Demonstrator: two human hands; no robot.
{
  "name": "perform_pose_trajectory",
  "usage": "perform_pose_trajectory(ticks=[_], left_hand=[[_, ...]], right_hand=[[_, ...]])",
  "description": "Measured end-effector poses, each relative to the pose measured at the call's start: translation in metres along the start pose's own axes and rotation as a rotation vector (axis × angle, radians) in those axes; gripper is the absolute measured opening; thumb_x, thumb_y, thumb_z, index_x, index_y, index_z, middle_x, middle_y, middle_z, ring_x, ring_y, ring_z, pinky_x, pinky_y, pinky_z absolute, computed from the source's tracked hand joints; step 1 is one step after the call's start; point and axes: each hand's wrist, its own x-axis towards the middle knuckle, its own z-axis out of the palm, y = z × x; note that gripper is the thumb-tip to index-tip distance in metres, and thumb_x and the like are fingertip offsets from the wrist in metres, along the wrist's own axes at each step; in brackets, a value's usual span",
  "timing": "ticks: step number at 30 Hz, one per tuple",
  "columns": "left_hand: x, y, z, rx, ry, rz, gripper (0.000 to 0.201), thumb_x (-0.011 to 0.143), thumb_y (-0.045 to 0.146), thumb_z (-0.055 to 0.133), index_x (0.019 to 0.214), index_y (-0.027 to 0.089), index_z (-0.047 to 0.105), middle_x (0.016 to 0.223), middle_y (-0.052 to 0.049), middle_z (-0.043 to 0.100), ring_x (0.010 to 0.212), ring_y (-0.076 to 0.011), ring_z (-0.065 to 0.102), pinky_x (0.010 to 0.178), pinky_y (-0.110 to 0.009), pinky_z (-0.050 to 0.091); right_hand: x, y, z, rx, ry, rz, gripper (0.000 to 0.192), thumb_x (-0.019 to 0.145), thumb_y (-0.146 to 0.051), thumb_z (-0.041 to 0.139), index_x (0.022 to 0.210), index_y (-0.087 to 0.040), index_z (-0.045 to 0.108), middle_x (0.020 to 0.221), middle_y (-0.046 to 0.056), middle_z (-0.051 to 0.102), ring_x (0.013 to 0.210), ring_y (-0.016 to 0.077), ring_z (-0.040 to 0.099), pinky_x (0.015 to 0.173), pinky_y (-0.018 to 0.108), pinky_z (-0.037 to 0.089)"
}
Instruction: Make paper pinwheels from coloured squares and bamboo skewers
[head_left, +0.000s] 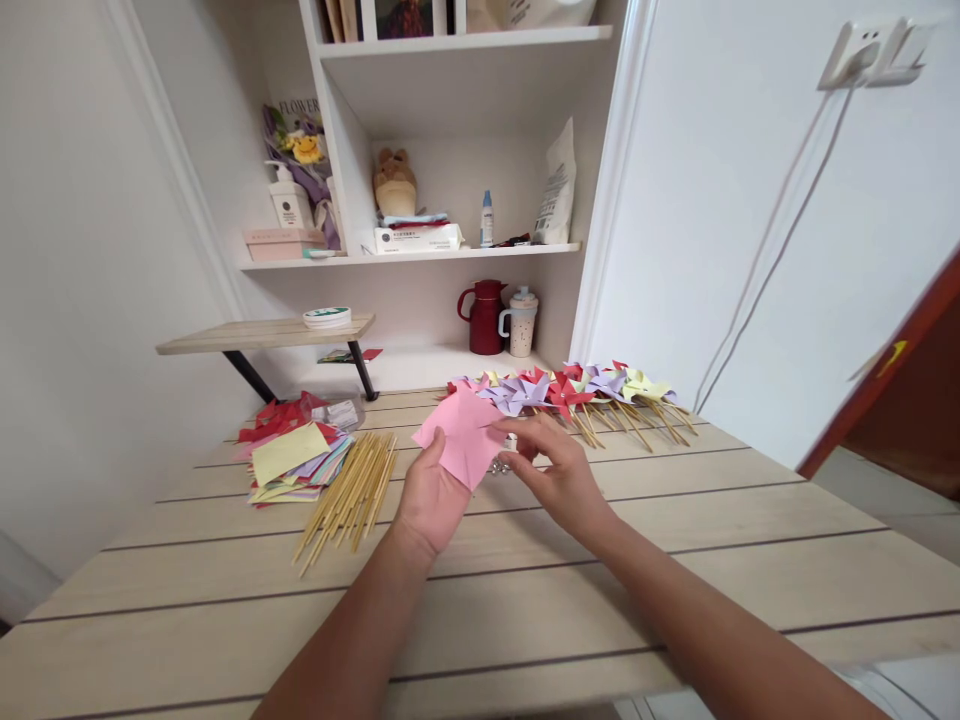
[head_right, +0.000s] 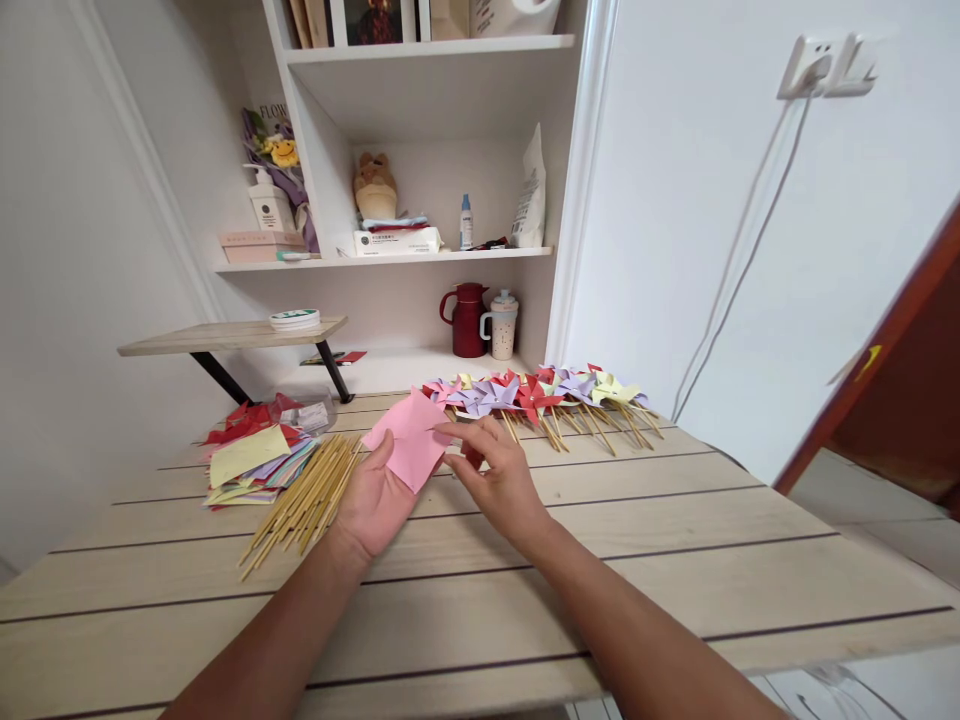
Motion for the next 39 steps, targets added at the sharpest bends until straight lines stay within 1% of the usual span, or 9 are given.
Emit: perform_pose_trajectory(ticks=[2, 4, 9, 18, 21, 24, 27, 34, 39], left_hand=[[0.0, 0.0, 0.001, -0.01, -0.005, 0.004, 0.043, 0.098, 0.03, 0.047, 0.135, 0.011, 0.056, 0.122, -0.016, 0.071, 0.116, -0.0245, 0.066, 0.103, -0.038, 0.051], [-0.001, 0.0, 0.001, -0.02, -0.022, -0.011, 0.042, 0.099, 0.03, 0.045, 0.133, 0.008, 0.058, 0.121, -0.016, 0.071, 0.114, -0.0236, 0.067, 0.102, -0.036, 0.051], [-0.001, -0.002, -0.001, -0.007, -0.022, -0.044, 0.041, 0.098, 0.032, 0.048, 0.131, 0.01, 0.06, 0.118, -0.015, 0.073, 0.107, -0.0239, 0.069, 0.094, -0.034, 0.054], [0.0, -0.006, -0.002, 0.037, -0.103, -0.072, 0.047, 0.098, 0.031, 0.046, 0.139, 0.009, 0.052, 0.125, -0.018, 0.069, 0.115, -0.0283, 0.066, 0.1, -0.043, 0.052], [0.0, -0.006, -0.001, 0.017, -0.102, -0.054, 0.047, 0.099, 0.029, 0.045, 0.141, 0.008, 0.05, 0.124, -0.019, 0.069, 0.114, -0.0266, 0.066, 0.101, -0.041, 0.051], [0.0, 0.0, 0.0, -0.023, -0.063, 0.002, 0.046, 0.1, 0.027, 0.042, 0.142, 0.008, 0.048, 0.122, -0.018, 0.071, 0.115, -0.0244, 0.066, 0.103, -0.039, 0.05], [0.0, 0.007, 0.0, -0.052, -0.043, 0.039, 0.046, 0.101, 0.027, 0.04, 0.144, 0.01, 0.047, 0.123, -0.016, 0.071, 0.116, -0.0244, 0.066, 0.104, -0.04, 0.049], [-0.002, 0.0, 0.0, 0.001, -0.151, -0.055, 0.046, 0.1, 0.029, 0.043, 0.14, 0.007, 0.051, 0.127, -0.019, 0.067, 0.117, -0.0258, 0.065, 0.105, -0.04, 0.048], [-0.001, -0.008, -0.005, 0.035, -0.176, -0.105, 0.041, 0.098, 0.026, 0.049, 0.136, 0.01, 0.055, 0.124, -0.016, 0.07, 0.113, -0.0256, 0.066, 0.105, -0.046, 0.048]], right_hand=[[-0.001, -0.001, 0.001, -0.035, -0.013, -0.073, 0.036, 0.092, -0.02, 0.059, 0.125, -0.033, 0.065, 0.086, 0.003, 0.053, 0.075, 0.0183, 0.053, 0.069, 0.034, 0.049], [-0.003, -0.002, 0.004, -0.08, -0.015, -0.131, 0.038, 0.092, -0.016, 0.056, 0.124, -0.034, 0.067, 0.09, 0.004, 0.051, 0.078, 0.0181, 0.053, 0.07, 0.033, 0.05], [-0.006, -0.006, 0.008, -0.15, -0.004, -0.154, 0.018, 0.091, -0.021, 0.061, 0.094, -0.028, 0.078, 0.083, 0.004, 0.048, 0.075, 0.0175, 0.052, 0.062, 0.03, 0.046], [-0.002, -0.006, 0.008, -0.02, 0.086, 0.062, 0.013, 0.088, -0.027, 0.069, 0.078, -0.021, 0.074, 0.073, 0.003, 0.054, 0.07, 0.018, 0.053, 0.063, 0.032, 0.047], [-0.001, -0.006, 0.006, -0.009, 0.087, 0.042, 0.007, 0.088, -0.022, 0.067, 0.087, -0.022, 0.074, 0.078, 0.003, 0.053, 0.073, 0.0175, 0.053, 0.064, 0.031, 0.048], [0.0, -0.007, 0.003, -0.036, 0.08, -0.087, 0.027, 0.092, -0.012, 0.056, 0.107, -0.026, 0.073, 0.088, 0.004, 0.051, 0.08, 0.0174, 0.053, 0.068, 0.031, 0.049], [-0.001, -0.007, 0.004, -0.123, 0.055, -0.184, 0.042, 0.091, -0.004, 0.048, 0.115, -0.03, 0.071, 0.09, 0.004, 0.046, 0.081, 0.0171, 0.051, 0.07, 0.031, 0.049], [-0.007, 0.001, 0.009, -0.357, -0.018, -0.097, 0.032, 0.089, -0.011, 0.058, 0.111, -0.028, 0.074, 0.089, 0.004, 0.048, 0.076, 0.0177, 0.052, 0.063, 0.03, 0.047], [-0.006, 0.003, 0.007, -0.213, 0.044, -0.044, 0.026, 0.09, -0.011, 0.058, 0.101, -0.025, 0.076, 0.09, 0.005, 0.052, 0.08, 0.0185, 0.056, 0.066, 0.031, 0.05]])
